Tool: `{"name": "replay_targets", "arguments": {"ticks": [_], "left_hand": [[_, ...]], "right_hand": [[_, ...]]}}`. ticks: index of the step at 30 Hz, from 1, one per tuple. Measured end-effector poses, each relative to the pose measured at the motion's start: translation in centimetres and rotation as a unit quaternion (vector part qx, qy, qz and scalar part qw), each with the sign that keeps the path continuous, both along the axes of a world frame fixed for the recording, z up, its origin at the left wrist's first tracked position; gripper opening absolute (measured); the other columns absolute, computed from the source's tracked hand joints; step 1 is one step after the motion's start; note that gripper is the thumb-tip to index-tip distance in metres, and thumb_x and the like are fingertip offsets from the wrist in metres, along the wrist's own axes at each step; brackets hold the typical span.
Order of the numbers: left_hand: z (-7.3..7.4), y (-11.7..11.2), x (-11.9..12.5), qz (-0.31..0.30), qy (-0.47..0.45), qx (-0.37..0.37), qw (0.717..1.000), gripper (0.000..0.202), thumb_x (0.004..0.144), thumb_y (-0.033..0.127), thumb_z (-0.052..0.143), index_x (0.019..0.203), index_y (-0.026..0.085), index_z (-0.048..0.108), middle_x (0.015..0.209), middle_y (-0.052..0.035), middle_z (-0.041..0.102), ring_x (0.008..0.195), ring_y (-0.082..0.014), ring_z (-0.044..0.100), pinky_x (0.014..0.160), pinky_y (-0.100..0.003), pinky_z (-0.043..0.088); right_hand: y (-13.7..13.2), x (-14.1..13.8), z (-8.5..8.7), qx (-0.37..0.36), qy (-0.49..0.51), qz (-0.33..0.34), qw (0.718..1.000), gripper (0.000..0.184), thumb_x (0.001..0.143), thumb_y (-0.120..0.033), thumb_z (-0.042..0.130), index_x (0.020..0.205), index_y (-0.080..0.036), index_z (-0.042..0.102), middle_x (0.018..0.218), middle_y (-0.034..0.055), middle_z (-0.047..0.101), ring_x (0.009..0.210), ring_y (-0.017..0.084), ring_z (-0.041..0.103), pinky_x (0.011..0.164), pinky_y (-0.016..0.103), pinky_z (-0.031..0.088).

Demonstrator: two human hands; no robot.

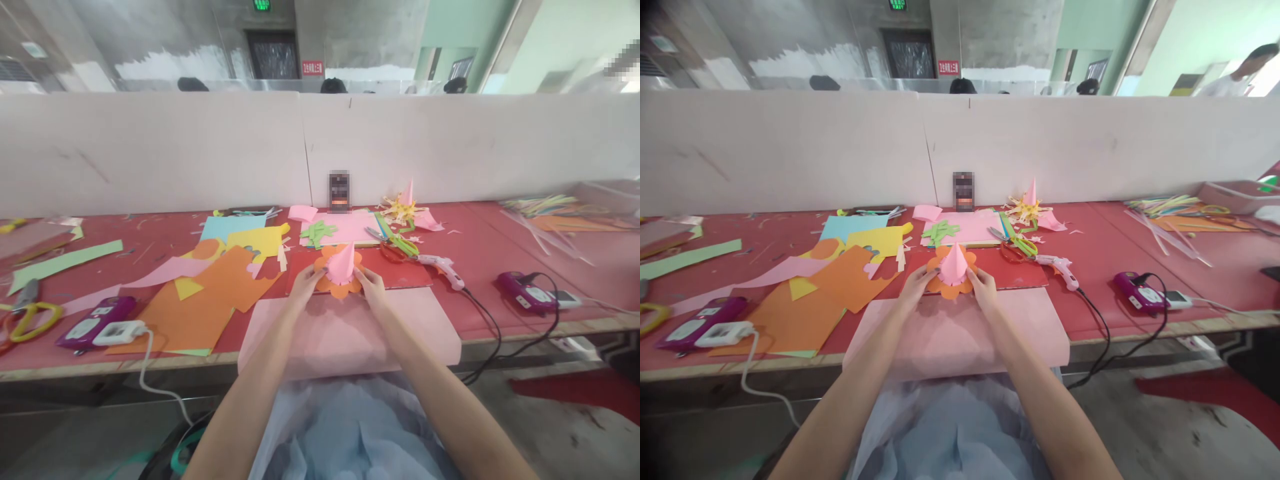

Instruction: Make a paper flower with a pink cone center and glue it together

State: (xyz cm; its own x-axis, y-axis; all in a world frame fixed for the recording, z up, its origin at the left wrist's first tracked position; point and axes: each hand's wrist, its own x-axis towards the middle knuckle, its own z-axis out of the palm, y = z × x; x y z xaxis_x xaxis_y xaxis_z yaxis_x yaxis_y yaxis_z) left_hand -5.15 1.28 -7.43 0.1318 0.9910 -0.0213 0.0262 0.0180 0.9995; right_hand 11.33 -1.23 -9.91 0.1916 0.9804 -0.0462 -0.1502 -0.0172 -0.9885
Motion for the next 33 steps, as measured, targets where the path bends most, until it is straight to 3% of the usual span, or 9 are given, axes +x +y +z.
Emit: {"name": "replay_targets", "arguments": {"ticks": [15, 20, 26, 33], "left_hand": [[0.42, -0.39, 0.21, -0.011, 0.009, 0.021, 1.000, 0.042, 0.065, 0.046, 0.061, 0.096, 0.018, 0.063, 0.102, -0.0065, 0.065, 0.098, -0.0243, 0.057, 0.080, -0.033, 0.045], [0.28, -0.62, 0.41, -0.064, 0.003, -0.032, 0.997, 0.046, 0.066, 0.050, 0.059, 0.098, 0.017, 0.061, 0.104, -0.0086, 0.063, 0.086, -0.0230, 0.061, 0.069, -0.033, 0.050], [-0.02, -0.17, 0.20, -0.034, -0.019, -0.044, 0.998, 0.043, 0.062, 0.047, 0.064, 0.093, 0.016, 0.062, 0.091, -0.0063, 0.066, 0.083, -0.0214, 0.062, 0.069, -0.032, 0.050], [0.30, -0.72, 0.27, -0.063, -0.040, -0.058, 0.996, 0.046, 0.062, 0.045, 0.065, 0.098, 0.017, 0.062, 0.093, -0.0076, 0.066, 0.086, -0.0235, 0.062, 0.068, -0.032, 0.049]], "right_hand": [[-0.08, 0.01, 0.27, 0.024, 0.020, -0.001, 1.000, 0.044, 0.062, -0.057, 0.058, 0.077, -0.016, 0.061, 0.047, -0.0047, 0.046, 0.038, 0.007, 0.035, 0.035, 0.020, 0.026], [0.15, 0.01, 0.32, 0.028, 0.034, -0.010, 0.999, 0.044, 0.060, -0.059, 0.059, 0.072, -0.017, 0.058, 0.045, -0.0055, 0.046, 0.032, 0.007, 0.037, 0.031, 0.020, 0.023], [-0.33, 0.13, 0.68, 0.036, 0.047, 0.033, 0.998, 0.039, 0.065, -0.056, 0.057, 0.066, -0.017, 0.055, 0.044, -0.0044, 0.047, 0.032, 0.007, 0.039, 0.031, 0.019, 0.022], [-0.26, 0.32, 0.18, 0.023, 0.078, 0.005, 0.997, 0.039, 0.065, -0.057, 0.055, 0.064, -0.018, 0.051, 0.048, -0.0038, 0.046, 0.037, 0.006, 0.038, 0.033, 0.018, 0.021]]}}
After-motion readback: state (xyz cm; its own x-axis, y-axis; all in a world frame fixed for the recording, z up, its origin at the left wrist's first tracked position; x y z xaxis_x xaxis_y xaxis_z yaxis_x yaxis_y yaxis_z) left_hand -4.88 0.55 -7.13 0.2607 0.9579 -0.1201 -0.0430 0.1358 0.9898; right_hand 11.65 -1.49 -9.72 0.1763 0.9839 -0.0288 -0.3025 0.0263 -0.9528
